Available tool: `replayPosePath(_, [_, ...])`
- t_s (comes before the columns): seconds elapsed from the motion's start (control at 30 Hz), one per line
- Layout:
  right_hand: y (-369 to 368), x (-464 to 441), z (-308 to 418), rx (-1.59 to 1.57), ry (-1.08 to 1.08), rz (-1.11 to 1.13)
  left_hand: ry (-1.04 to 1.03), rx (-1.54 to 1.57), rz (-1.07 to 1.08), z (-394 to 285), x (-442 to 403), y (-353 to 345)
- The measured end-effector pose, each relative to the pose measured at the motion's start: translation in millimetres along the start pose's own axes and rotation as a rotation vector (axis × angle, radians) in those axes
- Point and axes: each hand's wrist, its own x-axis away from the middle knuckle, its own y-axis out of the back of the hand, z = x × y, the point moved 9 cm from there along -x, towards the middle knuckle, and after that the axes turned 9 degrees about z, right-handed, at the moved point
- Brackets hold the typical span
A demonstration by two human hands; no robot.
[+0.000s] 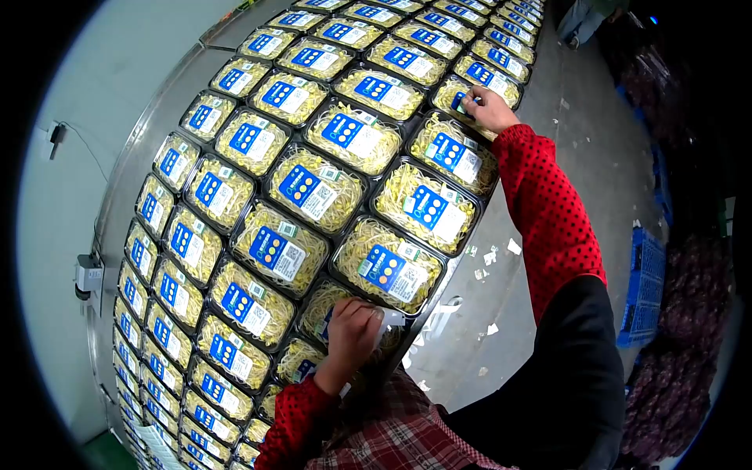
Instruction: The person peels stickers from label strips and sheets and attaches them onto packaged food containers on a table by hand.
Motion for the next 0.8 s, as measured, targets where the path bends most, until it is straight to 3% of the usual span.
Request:
replayPosePath(0.23, [-15.2,-29.1,-2.7,0.238,-0.013,0.120,0.028,0.071,0.023,2.7,-1.4,2.2])
replayPosePath(0.5, [-9.3,-30.7,-6.7,0.527,-0.136,-0.021,-0.012,0.014,0.034,0.9,0.0,0.3])
replayPosePath(0.57, [26.4,-38.7,-29.8,0.240,-0.178,-0.213,-0.006,0.013,0.035,2.9,1.7,0.5])
replayPosePath(0.6, [42.5,-41.9,-30.2,0.102,-0.074,-0.311,0.000,0.017,0.046,4.6,2.6,-0.8])
replayPosePath(0.7, [53.2,-86.0,-74.5,-0.183,0.073,-0.306,-0.004,0.027,0.062,2.3,-0.7,3.8])
replayPosePath(0.77, [53.3,-100.4,-71.0,-0.146,0.125,-0.276,-0.178,-0.119,0.111,-11.4,-0.8,0.7])
replayPosePath(0.8, [54.7,-108.5,-75.9,-0.133,0.123,-0.246,-0.088,-0.023,0.089,3.9,3.2,-2.8])
